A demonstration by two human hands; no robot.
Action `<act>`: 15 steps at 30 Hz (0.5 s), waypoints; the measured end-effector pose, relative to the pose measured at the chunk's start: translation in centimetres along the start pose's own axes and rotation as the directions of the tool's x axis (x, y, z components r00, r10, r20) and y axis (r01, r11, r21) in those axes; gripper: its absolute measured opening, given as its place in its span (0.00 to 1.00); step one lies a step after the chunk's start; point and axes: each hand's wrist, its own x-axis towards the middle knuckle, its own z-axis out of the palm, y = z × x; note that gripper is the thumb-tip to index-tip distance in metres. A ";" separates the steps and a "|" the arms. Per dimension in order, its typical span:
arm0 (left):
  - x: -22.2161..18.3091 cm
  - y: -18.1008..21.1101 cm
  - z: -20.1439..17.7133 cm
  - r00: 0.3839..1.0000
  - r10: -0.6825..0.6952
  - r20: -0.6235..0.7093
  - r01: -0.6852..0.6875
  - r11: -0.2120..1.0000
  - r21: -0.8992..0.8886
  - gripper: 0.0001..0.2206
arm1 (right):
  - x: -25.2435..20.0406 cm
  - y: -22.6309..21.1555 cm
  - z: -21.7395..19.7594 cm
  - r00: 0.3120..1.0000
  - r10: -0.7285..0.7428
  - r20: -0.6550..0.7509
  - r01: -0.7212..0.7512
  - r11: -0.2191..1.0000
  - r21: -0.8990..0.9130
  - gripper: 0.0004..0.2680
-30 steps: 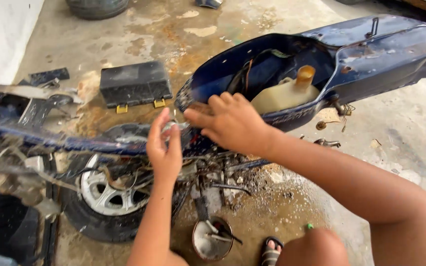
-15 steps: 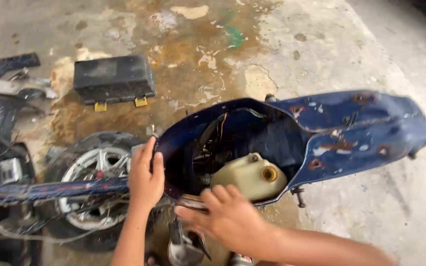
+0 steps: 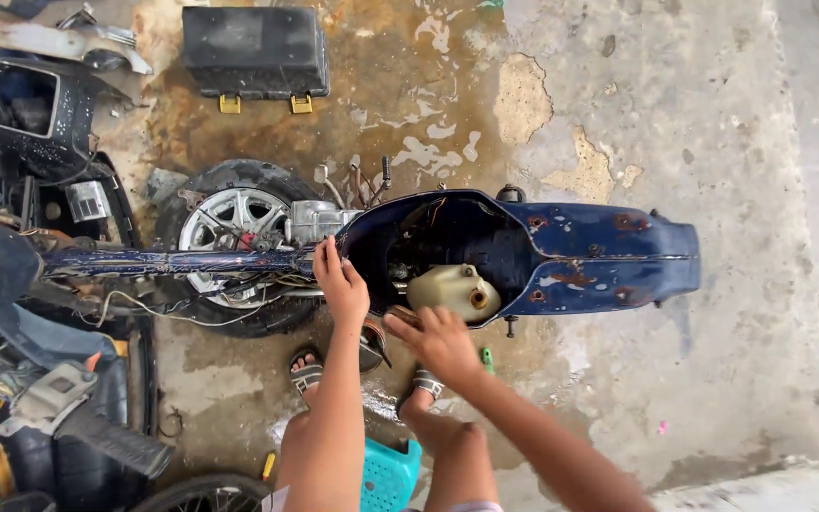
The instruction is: The person scrubs the blue motorcycle's body panels and engine area using a brush and a cleaning solution from a bucket. They focus on the front fairing, the area around the fuel tank, and the engine casing, repeatedly dipping the brush into the bucket to apply more solution.
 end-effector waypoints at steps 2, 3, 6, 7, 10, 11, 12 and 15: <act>0.9 1.4 -0.8 0.996 -0.081 0.036 0.079 0.996 0.049 0.21 | 0.3 -0.9 -0.4 0.999 0.036 0.040 -0.036 0.999 0.002 0.24; 1.3 1.7 -1.2 0.986 -0.151 0.067 0.144 0.984 0.100 0.20 | 0.5 -1.5 -0.2 0.995 0.075 0.070 -0.075 0.997 0.000 0.26; 2.6 0.4 1.4 0.989 -0.140 -0.048 0.148 0.945 0.291 0.17 | -1.3 -0.5 -7.3 0.946 0.290 0.143 -0.310 0.940 0.144 0.22; 2.3 0.9 1.1 0.988 -0.147 -0.041 0.153 0.944 0.291 0.17 | -2.2 1.0 -10.0 0.944 0.294 0.152 -0.315 0.938 0.142 0.22; 1.7 1.9 0.5 0.976 -0.217 0.007 0.200 0.912 0.358 0.14 | -4.4 6.5 -13.8 0.827 0.519 0.215 -0.553 0.820 0.147 0.21; 1.6 2.0 0.2 0.983 -0.186 -0.008 0.177 0.919 0.354 0.14 | -5.0 8.8 -12.7 0.851 0.521 0.060 -0.522 0.853 0.012 0.21; 2.5 2.3 0.6 0.989 -0.141 -0.034 0.144 0.929 0.340 0.14 | -5.1 11.8 -11.2 0.869 0.482 -0.108 -0.493 0.860 -0.132 0.22; 2.1 2.2 0.3 0.992 -0.124 -0.027 0.126 0.939 0.319 0.14 | -1.9 17.2 -7.4 0.916 0.337 -0.218 -0.392 0.867 -0.307 0.20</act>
